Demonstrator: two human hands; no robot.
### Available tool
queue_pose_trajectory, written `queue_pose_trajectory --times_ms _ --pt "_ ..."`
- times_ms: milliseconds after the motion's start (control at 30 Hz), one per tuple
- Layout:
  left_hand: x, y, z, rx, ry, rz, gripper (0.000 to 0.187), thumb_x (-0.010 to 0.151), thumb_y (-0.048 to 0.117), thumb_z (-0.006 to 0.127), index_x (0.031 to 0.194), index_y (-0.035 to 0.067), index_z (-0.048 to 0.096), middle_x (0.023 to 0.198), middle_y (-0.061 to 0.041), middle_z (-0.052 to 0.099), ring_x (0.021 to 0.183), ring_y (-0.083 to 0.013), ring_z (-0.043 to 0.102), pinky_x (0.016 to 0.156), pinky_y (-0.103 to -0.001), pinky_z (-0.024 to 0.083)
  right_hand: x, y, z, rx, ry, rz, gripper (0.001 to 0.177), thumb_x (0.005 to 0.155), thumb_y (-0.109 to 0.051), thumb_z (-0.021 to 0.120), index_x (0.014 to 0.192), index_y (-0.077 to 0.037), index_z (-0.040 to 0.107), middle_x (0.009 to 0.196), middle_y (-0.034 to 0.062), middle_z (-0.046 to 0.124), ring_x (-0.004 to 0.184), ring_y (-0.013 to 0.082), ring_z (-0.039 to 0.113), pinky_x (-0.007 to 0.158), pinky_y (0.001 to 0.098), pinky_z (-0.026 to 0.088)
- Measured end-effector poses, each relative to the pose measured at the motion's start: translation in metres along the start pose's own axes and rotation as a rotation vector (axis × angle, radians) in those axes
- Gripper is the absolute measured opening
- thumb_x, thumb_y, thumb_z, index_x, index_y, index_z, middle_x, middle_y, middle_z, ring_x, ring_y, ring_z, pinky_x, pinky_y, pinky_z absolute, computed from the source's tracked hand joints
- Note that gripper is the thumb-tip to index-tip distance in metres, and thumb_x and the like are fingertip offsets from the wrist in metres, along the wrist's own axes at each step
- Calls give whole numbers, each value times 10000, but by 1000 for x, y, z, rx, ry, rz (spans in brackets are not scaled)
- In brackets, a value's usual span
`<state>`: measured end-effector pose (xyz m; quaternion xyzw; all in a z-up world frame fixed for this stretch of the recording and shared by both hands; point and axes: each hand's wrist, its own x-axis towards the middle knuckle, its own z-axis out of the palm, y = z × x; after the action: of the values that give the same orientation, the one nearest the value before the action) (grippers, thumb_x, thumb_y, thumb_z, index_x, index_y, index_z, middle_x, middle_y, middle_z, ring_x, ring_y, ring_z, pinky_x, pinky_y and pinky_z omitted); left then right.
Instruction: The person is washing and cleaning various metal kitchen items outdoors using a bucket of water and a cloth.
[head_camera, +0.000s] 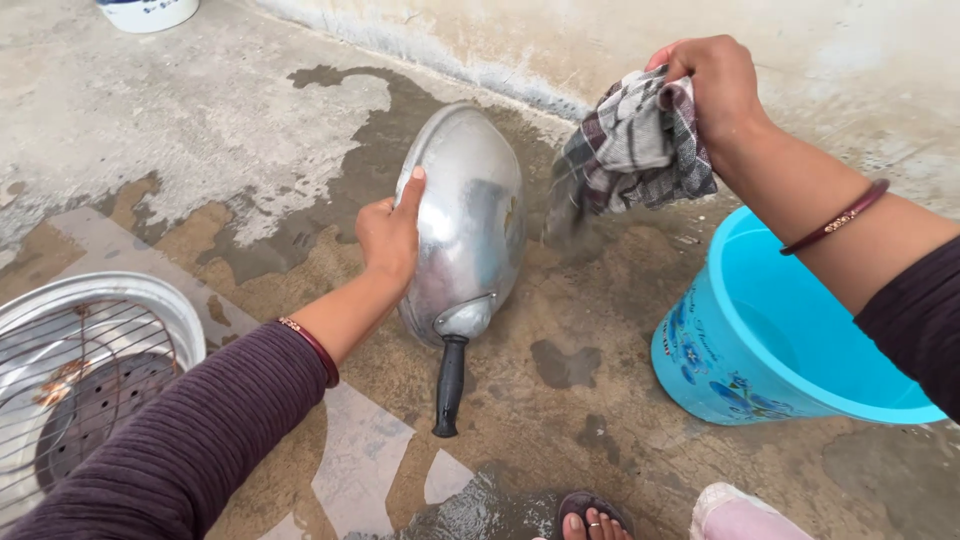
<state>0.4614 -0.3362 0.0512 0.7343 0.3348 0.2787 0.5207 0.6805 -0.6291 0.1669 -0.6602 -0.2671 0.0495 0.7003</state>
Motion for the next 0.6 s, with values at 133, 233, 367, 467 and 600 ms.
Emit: queue_pose_trajectory --times_ms 133,233,367,467,600 --pt "-2 -2 16 15 -23 -19 768 887 612 707 509 78 305 523 -2 323 519 -139 284 473 -424 261 -12 -17 -5 138 25 172 118 752 -86 495 763 -21 593 799 82 602 651 176 561 606 292 511" --pt "-4 -3 25 -48 -39 -20 769 871 612 718 514 74 302 537 6 331 539 -131 295 480 -419 288 -19 -28 -1 246 28 169 76 743 -106 499 761 -52 548 865 59 656 686 174 586 639 328 555" --pt "-5 -1 27 -40 -80 -19 750 869 603 720 517 73 324 545 10 353 547 -125 305 492 -415 300 -25 -41 8 55 -73 203 162 761 -127 489 824 -38 608 792 87 604 684 180 586 656 315 540" --pt "-2 -3 26 -48 -95 -8 740 874 598 717 512 73 340 545 12 378 545 -119 320 487 -411 310 -26 -49 17 115 -50 214 189 747 -121 484 837 -31 623 796 87 635 696 193 625 684 319 573" --pt "-7 4 18 15 -201 -87 684 926 595 687 608 44 436 582 -23 450 542 -175 372 511 -431 320 -25 -43 26 174 -98 155 173 775 -57 532 899 13 630 869 82 645 787 184 680 777 347 630"
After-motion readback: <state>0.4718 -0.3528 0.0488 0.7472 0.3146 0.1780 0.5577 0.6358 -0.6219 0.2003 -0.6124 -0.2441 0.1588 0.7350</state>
